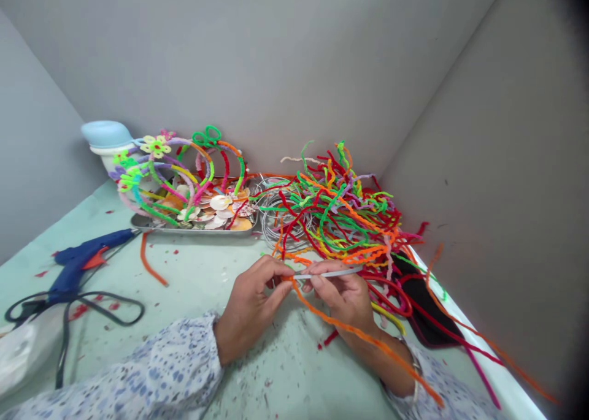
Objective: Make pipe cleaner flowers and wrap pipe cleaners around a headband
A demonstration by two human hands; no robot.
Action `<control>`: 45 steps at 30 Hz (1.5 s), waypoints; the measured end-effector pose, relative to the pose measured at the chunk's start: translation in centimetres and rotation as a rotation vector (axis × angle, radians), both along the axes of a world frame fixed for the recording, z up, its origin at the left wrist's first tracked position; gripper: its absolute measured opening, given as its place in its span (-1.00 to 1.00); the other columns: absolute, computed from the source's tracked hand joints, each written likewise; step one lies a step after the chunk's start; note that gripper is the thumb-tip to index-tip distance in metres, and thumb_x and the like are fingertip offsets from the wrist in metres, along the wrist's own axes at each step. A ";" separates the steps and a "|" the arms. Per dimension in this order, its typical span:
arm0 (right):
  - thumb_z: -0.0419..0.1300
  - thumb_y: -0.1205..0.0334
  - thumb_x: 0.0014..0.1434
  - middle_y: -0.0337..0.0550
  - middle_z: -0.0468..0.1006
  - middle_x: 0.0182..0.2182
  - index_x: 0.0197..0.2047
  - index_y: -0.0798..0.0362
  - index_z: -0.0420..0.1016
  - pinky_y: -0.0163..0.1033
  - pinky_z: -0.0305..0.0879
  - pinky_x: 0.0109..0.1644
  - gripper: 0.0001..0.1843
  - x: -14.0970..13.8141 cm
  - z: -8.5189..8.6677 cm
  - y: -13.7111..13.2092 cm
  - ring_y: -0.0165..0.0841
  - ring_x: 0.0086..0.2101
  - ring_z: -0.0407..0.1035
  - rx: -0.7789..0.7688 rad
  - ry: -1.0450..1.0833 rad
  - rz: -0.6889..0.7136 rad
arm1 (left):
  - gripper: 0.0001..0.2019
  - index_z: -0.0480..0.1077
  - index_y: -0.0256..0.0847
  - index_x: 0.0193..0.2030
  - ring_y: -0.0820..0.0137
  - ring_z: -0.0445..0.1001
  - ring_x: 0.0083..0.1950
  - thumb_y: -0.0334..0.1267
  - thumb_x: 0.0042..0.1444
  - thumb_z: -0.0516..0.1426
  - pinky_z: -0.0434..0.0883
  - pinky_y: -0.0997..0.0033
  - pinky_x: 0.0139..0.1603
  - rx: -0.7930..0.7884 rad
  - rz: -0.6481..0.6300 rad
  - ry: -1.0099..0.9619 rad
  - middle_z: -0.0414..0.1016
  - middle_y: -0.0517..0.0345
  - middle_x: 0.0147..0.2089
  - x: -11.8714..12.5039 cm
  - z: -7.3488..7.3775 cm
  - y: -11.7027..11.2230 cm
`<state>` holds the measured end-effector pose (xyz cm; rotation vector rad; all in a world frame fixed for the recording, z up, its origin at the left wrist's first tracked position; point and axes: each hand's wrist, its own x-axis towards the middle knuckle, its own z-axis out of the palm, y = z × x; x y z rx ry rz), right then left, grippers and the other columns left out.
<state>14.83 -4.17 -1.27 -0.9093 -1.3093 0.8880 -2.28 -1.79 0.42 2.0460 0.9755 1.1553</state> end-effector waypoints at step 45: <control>0.17 0.28 0.18 -0.18 0.55 -0.37 -0.28 -0.02 0.50 -0.16 0.36 -0.15 -0.92 0.1 0.4 0.1 -0.30 -0.30 0.45 0.021 -0.106 0.073 | -0.81 0.37 -0.29 -0.43 0.57 0.36 -0.55 -0.22 0.00 0.26 0.16 0.59 -0.56 -0.977 -0.250 -0.432 0.47 0.20 -0.50 0.3 0.8 1.2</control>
